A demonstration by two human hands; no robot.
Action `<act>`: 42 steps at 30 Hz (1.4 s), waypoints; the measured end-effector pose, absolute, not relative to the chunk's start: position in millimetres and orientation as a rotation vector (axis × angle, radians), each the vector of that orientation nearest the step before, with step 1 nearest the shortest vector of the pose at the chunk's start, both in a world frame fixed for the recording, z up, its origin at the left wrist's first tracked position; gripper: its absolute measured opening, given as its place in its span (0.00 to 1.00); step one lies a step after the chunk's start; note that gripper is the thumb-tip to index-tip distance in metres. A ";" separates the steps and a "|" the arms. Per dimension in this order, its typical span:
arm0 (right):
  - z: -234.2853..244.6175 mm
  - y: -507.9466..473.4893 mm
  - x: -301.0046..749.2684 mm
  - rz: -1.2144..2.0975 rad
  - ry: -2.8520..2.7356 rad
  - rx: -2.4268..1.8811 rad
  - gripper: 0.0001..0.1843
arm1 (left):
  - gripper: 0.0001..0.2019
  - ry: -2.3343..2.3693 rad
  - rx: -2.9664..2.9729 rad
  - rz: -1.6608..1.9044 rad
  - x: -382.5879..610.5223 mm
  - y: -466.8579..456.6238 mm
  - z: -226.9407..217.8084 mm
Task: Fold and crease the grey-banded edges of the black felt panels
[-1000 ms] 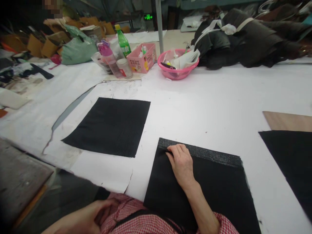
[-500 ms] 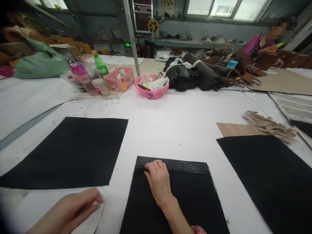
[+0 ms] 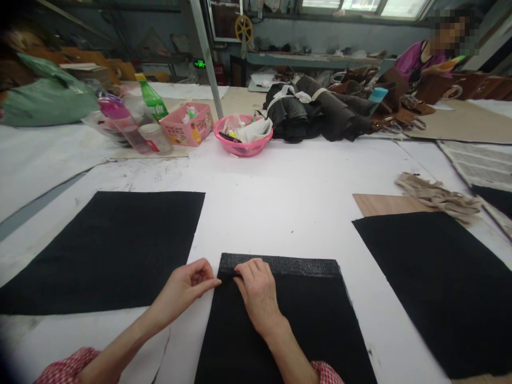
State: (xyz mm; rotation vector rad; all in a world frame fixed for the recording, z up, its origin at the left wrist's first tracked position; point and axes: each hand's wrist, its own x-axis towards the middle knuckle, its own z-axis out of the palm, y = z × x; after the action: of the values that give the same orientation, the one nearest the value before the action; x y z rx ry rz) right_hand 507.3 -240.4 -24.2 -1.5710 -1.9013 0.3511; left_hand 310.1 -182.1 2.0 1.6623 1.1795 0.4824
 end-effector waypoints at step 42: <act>38.7 -249.1 501.5 0.849 -1.650 -1.271 0.05 | 0.30 0.699 0.782 0.732 311.4 -217.4 9.8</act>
State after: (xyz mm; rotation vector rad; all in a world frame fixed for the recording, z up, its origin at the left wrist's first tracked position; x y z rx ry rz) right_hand 501.5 -249.1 38.7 -1.2710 -1.6502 0.8487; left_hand 311.4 -217.4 9.8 0.7819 0.6994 0.7315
